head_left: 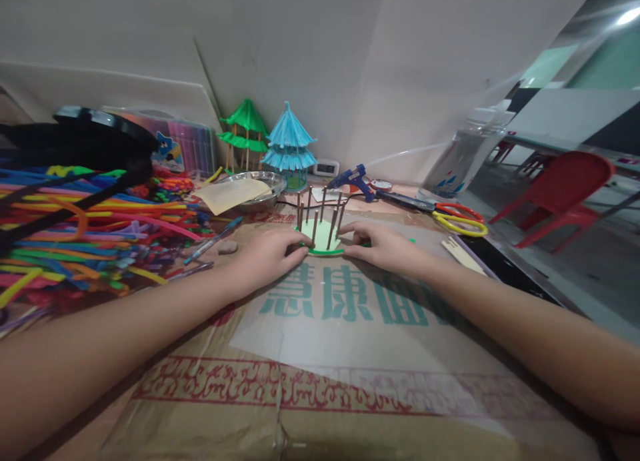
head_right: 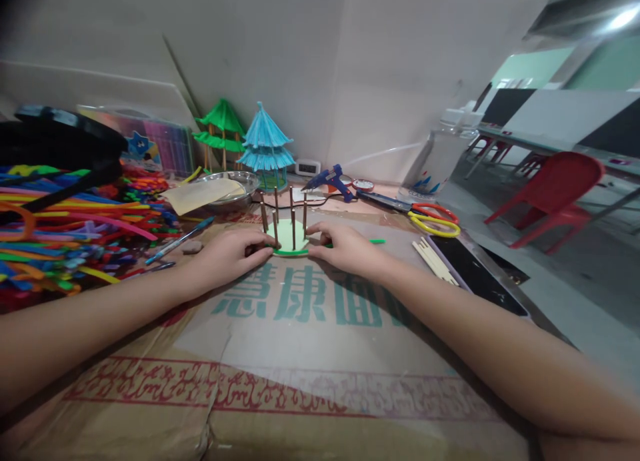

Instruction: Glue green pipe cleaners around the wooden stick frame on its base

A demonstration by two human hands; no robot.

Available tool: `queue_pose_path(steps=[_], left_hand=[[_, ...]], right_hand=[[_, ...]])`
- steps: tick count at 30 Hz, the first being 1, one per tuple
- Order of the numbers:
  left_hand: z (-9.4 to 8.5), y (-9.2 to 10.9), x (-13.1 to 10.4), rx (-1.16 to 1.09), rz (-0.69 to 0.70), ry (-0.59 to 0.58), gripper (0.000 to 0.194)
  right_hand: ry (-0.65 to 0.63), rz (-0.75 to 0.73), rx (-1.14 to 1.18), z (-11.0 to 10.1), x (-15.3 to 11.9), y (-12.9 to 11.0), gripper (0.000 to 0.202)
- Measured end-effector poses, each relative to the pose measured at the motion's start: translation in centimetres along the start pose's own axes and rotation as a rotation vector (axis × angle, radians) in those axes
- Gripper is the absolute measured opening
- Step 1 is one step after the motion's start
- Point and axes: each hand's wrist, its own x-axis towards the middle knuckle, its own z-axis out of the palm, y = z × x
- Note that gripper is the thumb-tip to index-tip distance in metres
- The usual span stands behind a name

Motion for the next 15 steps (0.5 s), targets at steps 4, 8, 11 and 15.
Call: queue_pose_path(steps=[4, 8, 11, 15], left_hand=[[0.01, 0.06, -0.01, 0.011, -0.003, 0.005, 0.025], [-0.06, 0.23, -0.05, 0.047, 0.034, 0.038, 0.025], [-0.09, 0.32, -0.08, 0.057, 0.048, 0.043, 0.024], [-0.09, 0.39, -0.12, 0.053, 0.047, 0.042, 0.024]], right_hand=[[0.003, -0.015, 0.002, 0.18, 0.55, 0.21, 0.042], [0.013, 0.009, 0.024, 0.46, 0.53, 0.17, 0.035], [0.005, 0.027, 0.059, 0.74, 0.11, -0.16, 0.027], [-0.029, 0.020, 0.134, 1.01, -0.24, -0.39, 0.021]])
